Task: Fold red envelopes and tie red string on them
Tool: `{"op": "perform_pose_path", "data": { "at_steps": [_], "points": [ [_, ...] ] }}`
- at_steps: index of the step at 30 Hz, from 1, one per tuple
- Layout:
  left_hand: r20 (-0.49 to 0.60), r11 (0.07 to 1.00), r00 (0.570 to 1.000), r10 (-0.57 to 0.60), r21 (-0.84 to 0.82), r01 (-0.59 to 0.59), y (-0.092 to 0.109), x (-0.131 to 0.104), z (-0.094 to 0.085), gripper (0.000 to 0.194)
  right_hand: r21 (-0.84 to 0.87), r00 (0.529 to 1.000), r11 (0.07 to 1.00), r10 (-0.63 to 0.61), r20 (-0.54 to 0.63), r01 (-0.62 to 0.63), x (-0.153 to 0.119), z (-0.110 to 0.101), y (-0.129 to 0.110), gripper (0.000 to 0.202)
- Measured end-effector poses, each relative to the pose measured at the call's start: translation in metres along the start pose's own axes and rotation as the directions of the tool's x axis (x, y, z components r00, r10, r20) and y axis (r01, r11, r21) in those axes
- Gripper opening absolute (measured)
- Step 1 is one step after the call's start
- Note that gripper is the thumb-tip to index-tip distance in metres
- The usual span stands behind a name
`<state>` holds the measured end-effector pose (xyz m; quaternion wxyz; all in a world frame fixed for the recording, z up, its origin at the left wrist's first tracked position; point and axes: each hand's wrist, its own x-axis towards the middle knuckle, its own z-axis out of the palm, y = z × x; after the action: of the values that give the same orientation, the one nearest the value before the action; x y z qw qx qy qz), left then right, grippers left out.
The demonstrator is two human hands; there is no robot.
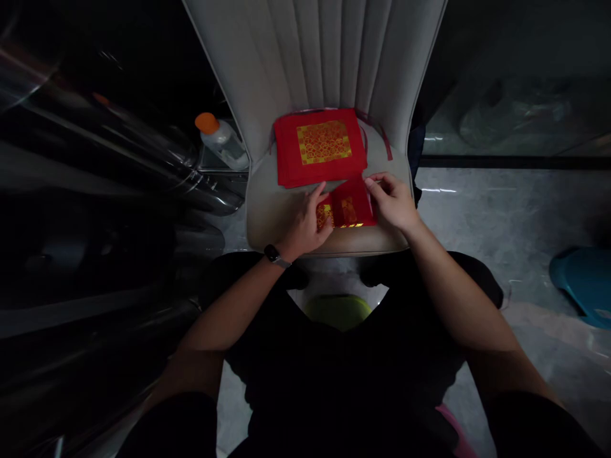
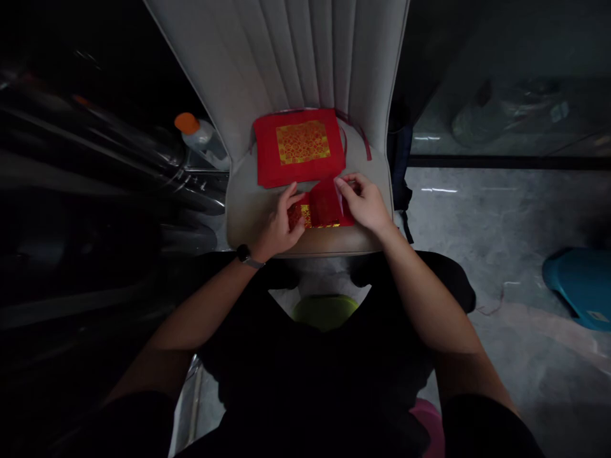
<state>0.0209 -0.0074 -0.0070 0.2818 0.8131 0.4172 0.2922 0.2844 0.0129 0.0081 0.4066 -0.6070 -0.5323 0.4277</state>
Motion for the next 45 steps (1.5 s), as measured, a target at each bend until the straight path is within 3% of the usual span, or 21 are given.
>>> {"op": "perform_pose_path", "data": {
  "at_steps": [3,8,11,14,17,19,24,26,29,31,33,36,39,42,45],
  "points": [
    [0.0,0.998,0.998,-0.058,-0.005,0.058,-0.002,-0.001,-0.007,0.066,0.067,0.998,0.997,0.045,0.04,-0.048,-0.003,0.006,-0.01,0.061],
    [0.001,0.998,0.999,-0.037,0.049,0.037,-0.007,0.002,-0.018,0.021,0.21,0.986,0.97,0.095,0.135,-0.122,-0.013,0.015,-0.024,0.071],
    [-0.025,0.983,0.988,-0.15,-0.107,0.147,-0.007,0.004,-0.024,0.031,0.181,0.958,0.983,-0.031,0.283,-0.022,-0.022,0.025,-0.029,0.064],
    [-0.002,0.864,0.923,-0.384,-0.353,0.358,-0.01,0.006,-0.031,0.058,0.045,0.89,0.99,-0.137,0.434,0.131,-0.03,0.035,-0.03,0.048],
    [-0.01,0.821,0.883,-0.47,-0.371,0.433,-0.02,0.004,-0.036,0.045,-0.059,0.838,0.957,-0.216,0.501,0.283,-0.032,0.041,-0.025,0.036],
    [-0.018,0.852,0.889,-0.458,-0.295,0.433,-0.03,0.002,-0.038,0.035,-0.068,0.837,0.951,-0.229,0.498,0.301,-0.029,0.043,-0.018,0.031],
    [0.03,0.861,0.883,-0.469,-0.208,0.464,-0.045,-0.006,-0.039,0.027,-0.128,0.927,0.95,-0.239,0.288,0.285,-0.018,0.046,0.004,0.033],
    [0.003,0.864,0.873,-0.488,-0.14,0.484,-0.045,-0.008,-0.039,0.032,-0.148,0.931,0.944,-0.251,0.267,0.297,-0.015,0.048,0.01,0.033],
    [-0.094,0.863,0.859,-0.504,-0.091,0.497,-0.044,-0.009,-0.037,0.055,-0.188,0.906,0.912,-0.301,0.297,0.364,-0.011,0.052,0.014,0.03],
    [-0.137,0.876,0.868,-0.478,-0.144,0.459,-0.041,-0.009,-0.038,0.063,-0.209,0.893,0.886,-0.35,0.282,0.413,-0.008,0.055,0.015,0.032],
    [-0.14,0.893,0.898,-0.418,-0.247,0.377,-0.033,-0.009,-0.04,0.073,-0.167,0.918,0.916,-0.323,0.231,0.364,-0.004,0.057,0.014,0.042],
    [-0.032,0.896,0.965,-0.26,-0.381,0.229,-0.012,-0.011,-0.047,0.092,0.055,0.975,0.993,-0.115,0.191,0.106,-0.002,0.055,0.006,0.067],
    [0.153,0.941,0.988,-0.019,-0.331,0.069,0.011,-0.014,-0.045,0.099,0.252,0.964,0.957,0.077,0.255,-0.143,-0.01,0.044,-0.006,0.087],
    [0.263,0.988,0.955,0.139,-0.105,-0.115,0.019,-0.015,-0.033,0.074,0.231,0.947,0.947,0.152,0.281,-0.221,-0.02,0.03,-0.009,0.086],
    [0.259,0.971,0.947,0.187,0.094,-0.218,0.015,-0.009,-0.02,0.036,0.14,0.947,0.957,0.214,0.239,-0.252,-0.019,0.021,0.002,0.057]
  ]
}}
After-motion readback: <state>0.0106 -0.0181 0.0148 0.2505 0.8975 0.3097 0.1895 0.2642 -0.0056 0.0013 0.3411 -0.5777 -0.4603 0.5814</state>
